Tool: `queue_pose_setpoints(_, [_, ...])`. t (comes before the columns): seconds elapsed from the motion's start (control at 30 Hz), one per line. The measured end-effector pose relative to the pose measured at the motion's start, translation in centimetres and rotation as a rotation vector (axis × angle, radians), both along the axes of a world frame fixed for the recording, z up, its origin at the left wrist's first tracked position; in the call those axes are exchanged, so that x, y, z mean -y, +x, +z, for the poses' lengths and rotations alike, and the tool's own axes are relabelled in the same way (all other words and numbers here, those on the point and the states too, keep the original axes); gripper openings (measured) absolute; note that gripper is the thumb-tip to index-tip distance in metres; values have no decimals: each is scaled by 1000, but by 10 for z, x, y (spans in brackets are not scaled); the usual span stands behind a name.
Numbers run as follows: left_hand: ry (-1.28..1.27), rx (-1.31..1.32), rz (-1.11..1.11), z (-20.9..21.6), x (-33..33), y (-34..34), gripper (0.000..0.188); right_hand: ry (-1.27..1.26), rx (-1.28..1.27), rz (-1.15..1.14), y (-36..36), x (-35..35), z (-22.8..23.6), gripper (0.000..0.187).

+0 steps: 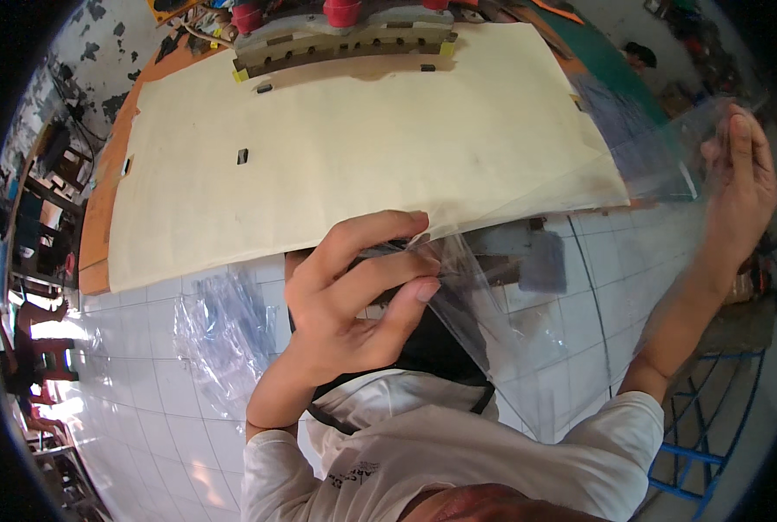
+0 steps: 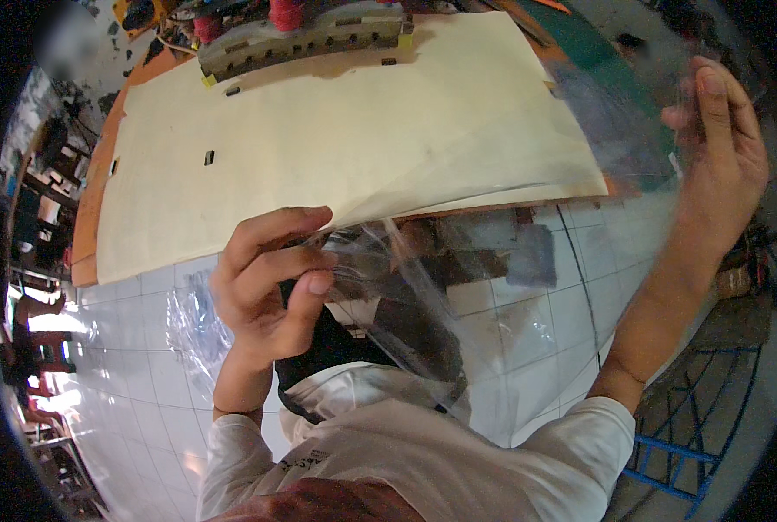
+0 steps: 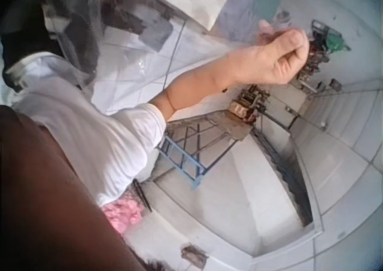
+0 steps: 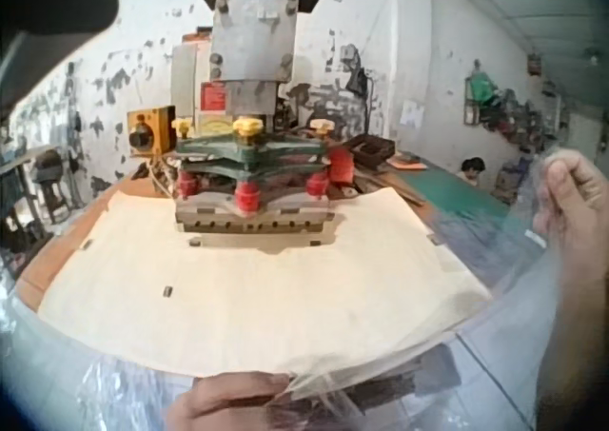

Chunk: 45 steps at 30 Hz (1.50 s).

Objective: The person aligns transparent plastic sheets under a heat sealer machine to seal their edges together. The person then pulls out and separates the layers of the sealed plastic sheets by hand.

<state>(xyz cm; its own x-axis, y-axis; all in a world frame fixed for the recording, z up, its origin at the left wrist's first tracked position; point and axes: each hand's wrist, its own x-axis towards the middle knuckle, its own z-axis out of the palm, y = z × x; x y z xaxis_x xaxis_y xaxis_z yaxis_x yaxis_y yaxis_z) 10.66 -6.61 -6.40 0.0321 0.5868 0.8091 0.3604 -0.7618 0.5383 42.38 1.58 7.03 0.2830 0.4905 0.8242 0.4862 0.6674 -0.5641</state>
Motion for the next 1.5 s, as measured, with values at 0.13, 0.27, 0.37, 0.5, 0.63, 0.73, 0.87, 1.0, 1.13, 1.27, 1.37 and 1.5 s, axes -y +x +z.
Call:
queue_pose_setpoints(0.13, [-94, 105, -11, -8, 6, -11, 14, -76, -23, 20, -12, -12, -18, 21])
queue_pose_setpoints(0.27, [-152, 15, -28, -11, 9, -30, 15, -84, -46, 86, -25, -19, -31, 21])
queue_pose_setpoints(0.37, [-298, 82, -130, -14, 9, -32, 15, -118, -43, 129, -30, -26, -38, 20])
queue_pose_setpoints(0.5, [-630, 566, -127, -17, 15, -20, 20, -197, -64, 167, -33, -39, -52, 19])
queue_pose_setpoints(0.63, [-538, 446, -135, -28, 7, -19, 28, -260, -88, 228, -28, -42, -59, 18])
queue_pose_setpoints(0.73, [-600, 474, -129, -28, 7, -17, 29, -229, -132, 257, -28, -41, -62, 18])
queue_pose_setpoints(0.87, [-597, 585, -182, -27, 7, -16, 32, -262, -109, 245, -26, -44, -60, 18])
queue_pose_setpoints(1.0, [-589, 567, -142, -29, 8, -22, 38, -418, -216, 372, -24, -49, -68, 17])
queue_pose_setpoints(1.13, [-522, 614, -129, -36, 8, -29, 44, -530, -243, 399, -32, -46, -72, 18])
queue_pose_setpoints(1.27, [-526, 634, -91, -38, 13, -32, 43, -523, -234, 436, -39, -40, -76, 18])
queue_pose_setpoints(1.37, [-512, 567, -21, -40, 18, -31, 43, -494, -207, 395, -41, -38, -77, 18])
queue_pose_setpoints(1.5, [-368, 375, -11, -54, 26, -32, 42, -544, -136, 404, -40, -42, -78, 19])
